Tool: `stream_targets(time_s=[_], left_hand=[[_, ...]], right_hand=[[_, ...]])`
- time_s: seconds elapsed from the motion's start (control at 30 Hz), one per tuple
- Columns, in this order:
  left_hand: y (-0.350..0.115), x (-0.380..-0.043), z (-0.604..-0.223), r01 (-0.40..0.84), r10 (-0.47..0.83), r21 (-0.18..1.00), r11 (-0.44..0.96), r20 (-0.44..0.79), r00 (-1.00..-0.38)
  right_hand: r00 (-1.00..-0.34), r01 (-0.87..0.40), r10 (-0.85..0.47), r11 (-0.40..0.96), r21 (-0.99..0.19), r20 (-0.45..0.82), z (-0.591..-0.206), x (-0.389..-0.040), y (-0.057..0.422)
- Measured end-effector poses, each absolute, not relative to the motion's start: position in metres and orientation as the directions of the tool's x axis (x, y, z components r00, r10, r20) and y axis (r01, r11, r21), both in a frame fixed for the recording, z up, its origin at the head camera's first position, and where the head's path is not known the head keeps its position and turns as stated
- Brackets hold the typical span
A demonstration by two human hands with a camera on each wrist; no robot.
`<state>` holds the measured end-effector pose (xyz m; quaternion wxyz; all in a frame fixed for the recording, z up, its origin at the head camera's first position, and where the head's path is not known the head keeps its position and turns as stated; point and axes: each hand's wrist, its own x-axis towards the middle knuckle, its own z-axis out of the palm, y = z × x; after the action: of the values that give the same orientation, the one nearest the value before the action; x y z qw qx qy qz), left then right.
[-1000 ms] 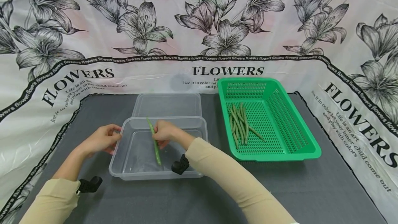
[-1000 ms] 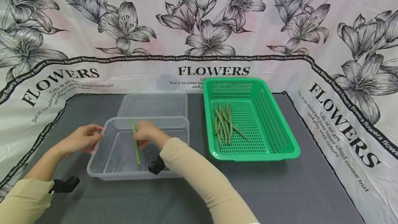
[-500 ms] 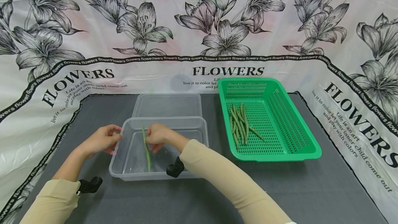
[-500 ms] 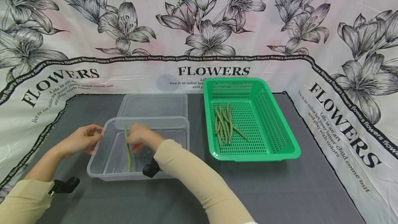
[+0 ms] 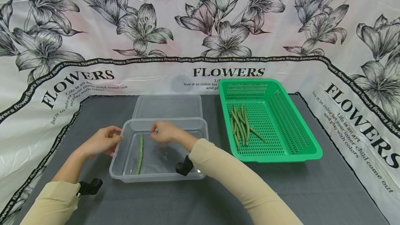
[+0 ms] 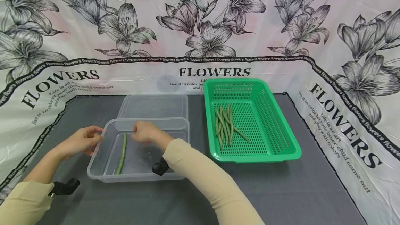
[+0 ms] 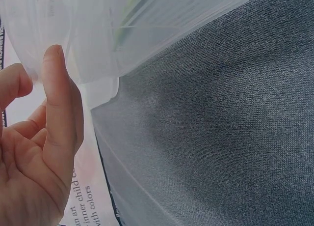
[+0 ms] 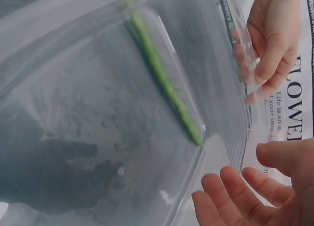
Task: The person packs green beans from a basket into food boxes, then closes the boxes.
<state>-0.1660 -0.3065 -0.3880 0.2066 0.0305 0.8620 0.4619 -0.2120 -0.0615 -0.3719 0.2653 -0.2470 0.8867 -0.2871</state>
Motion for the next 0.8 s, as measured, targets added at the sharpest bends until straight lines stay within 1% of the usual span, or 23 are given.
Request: stream_targets(time_s=[0.27,0.53,0.8], left_hand=[[-0.306,-0.164,-0.388,-0.144,0.241,0.812,0.565,-0.329,-0.913],[-0.306,-0.165,-0.388,-0.142,0.239,0.81,0.569,-0.328,-0.914],[-0.306,-0.165,-0.389,-0.133,0.242,0.812,0.568,-0.319,-0.916]], right_hand=[[-0.72,-0.5,-0.657,0.715,-0.489,-0.225,-0.365,-0.217,-0.05],[-0.724,-0.578,-0.67,0.718,-0.387,-0.161,-0.358,-0.223,-0.039],[-0.729,-0.605,-0.669,0.728,-0.323,-0.141,-0.342,-0.229,-0.023]])
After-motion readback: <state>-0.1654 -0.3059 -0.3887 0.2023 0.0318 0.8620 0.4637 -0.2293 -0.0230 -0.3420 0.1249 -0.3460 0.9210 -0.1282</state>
